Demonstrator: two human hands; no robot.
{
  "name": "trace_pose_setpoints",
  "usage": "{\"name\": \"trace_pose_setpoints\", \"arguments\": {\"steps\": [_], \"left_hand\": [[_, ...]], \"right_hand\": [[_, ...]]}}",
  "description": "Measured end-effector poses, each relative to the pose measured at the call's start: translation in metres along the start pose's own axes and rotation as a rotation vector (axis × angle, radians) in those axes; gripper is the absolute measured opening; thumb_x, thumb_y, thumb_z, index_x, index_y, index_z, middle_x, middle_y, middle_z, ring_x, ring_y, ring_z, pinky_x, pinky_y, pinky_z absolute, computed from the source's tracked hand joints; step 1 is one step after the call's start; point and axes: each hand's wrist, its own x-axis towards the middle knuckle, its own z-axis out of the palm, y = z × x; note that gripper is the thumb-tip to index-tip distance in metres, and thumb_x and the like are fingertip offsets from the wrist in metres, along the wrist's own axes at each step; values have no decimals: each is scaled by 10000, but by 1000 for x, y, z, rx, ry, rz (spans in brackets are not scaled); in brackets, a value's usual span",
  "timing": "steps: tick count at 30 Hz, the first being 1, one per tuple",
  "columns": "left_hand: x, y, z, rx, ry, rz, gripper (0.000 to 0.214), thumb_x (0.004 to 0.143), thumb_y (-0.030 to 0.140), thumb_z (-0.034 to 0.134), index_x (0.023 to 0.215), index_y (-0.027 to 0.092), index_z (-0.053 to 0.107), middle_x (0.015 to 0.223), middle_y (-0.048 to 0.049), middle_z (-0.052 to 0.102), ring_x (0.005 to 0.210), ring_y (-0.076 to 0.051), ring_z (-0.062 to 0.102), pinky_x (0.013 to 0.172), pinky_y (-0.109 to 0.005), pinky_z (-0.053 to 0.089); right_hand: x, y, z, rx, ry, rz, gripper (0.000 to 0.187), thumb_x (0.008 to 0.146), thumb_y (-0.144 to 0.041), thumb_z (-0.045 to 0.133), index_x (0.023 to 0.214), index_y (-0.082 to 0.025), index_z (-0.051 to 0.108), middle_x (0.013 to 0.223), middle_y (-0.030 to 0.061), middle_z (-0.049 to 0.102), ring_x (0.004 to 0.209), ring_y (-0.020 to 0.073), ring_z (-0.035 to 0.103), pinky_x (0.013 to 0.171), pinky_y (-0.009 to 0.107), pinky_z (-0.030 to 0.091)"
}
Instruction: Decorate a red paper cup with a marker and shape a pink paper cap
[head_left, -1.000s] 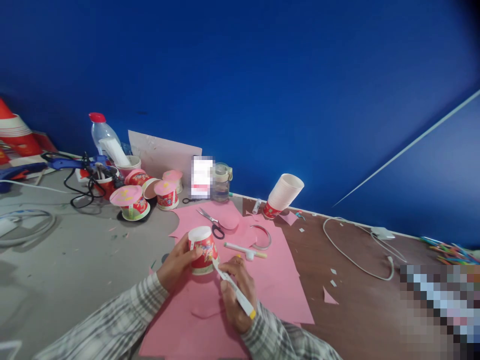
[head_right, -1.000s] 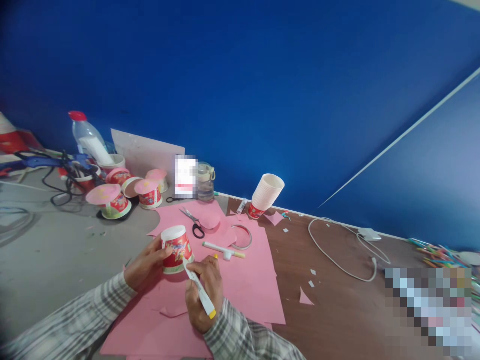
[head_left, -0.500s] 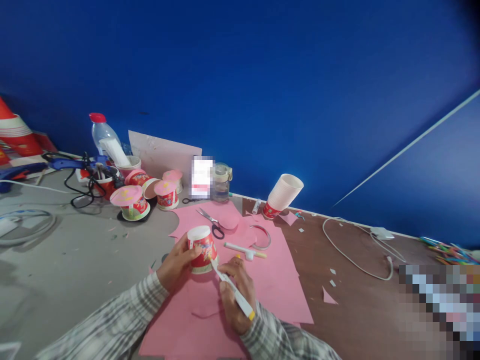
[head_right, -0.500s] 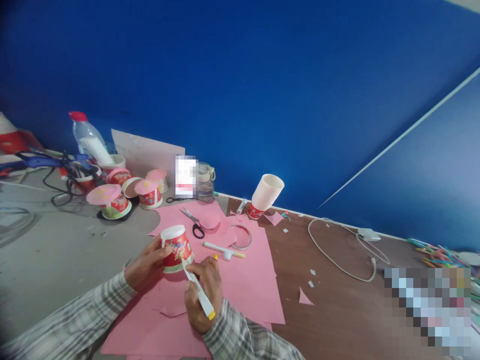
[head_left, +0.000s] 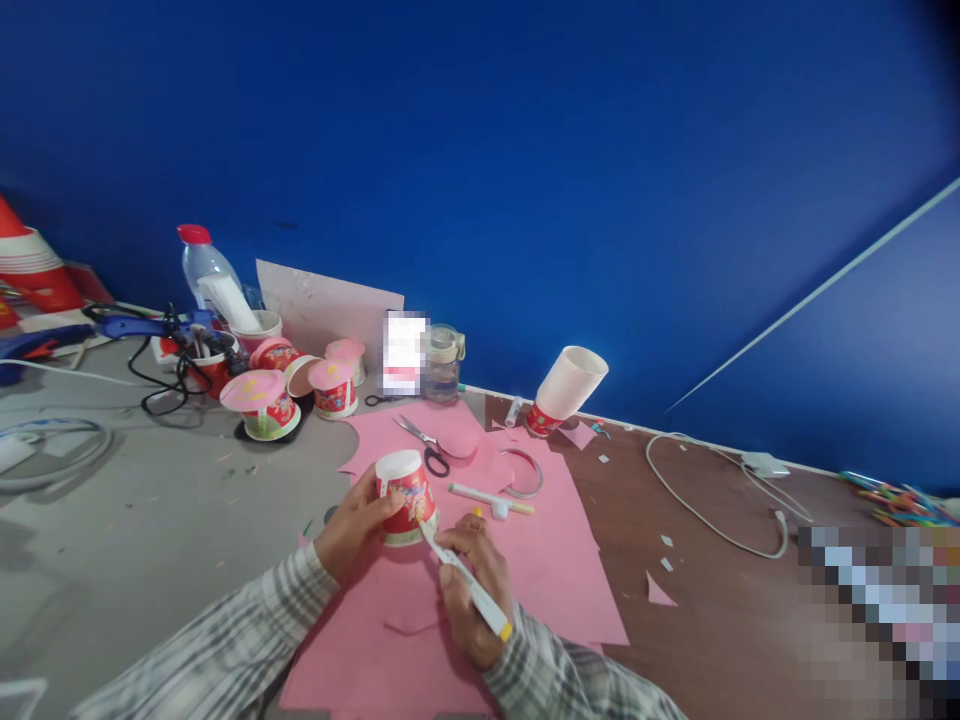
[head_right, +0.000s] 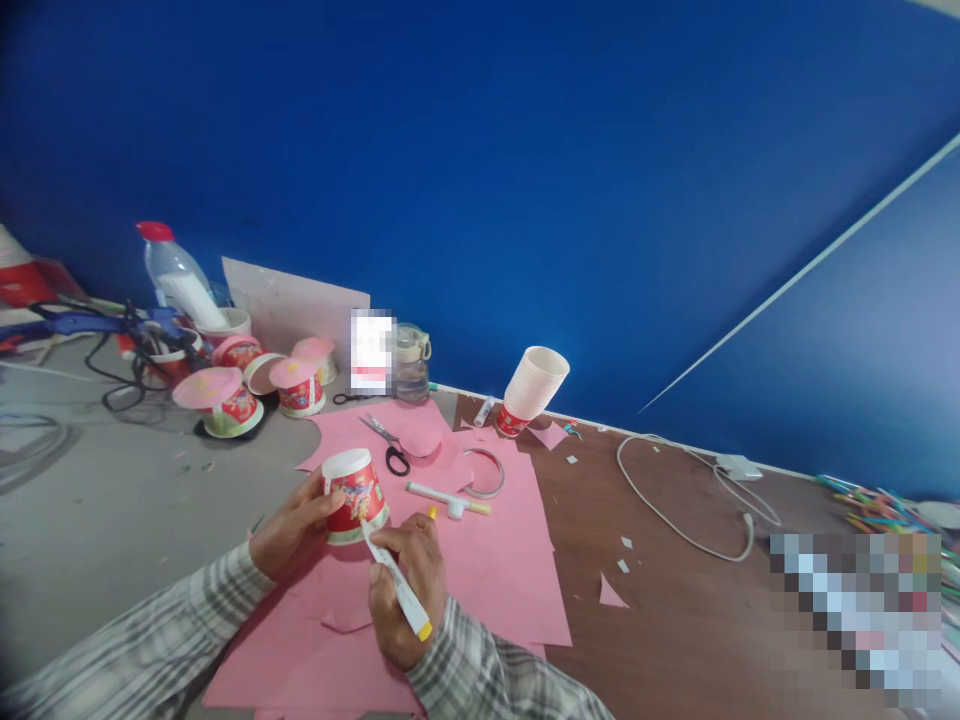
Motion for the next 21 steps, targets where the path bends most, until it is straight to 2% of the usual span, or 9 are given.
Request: {"name": "trace_pose_setpoints", "arguments": {"steps": [10, 21], "left_hand": [[1, -3, -6, 57, -44, -1, 306, 599, 172, 655, 902, 159, 613, 703, -113, 685, 632, -319, 604, 576, -472, 475], [0, -1, -2, 23, 16, -31, 364, 548, 182, 694, 904, 182, 619, 688, -95, 679, 636, -324, 605, 553, -463, 482]], "right_hand": [[-1, 3, 2, -2, -8, -6, 198, 746, -158, 493, 898, -217, 605, 674, 10, 539, 614, 218, 511, 583, 346, 439], [-1, 2, 1, 8, -23, -9, 206, 740, -153, 497, 901, -221, 606, 671, 9, 534, 631, 226, 511, 597, 354, 439]]}}
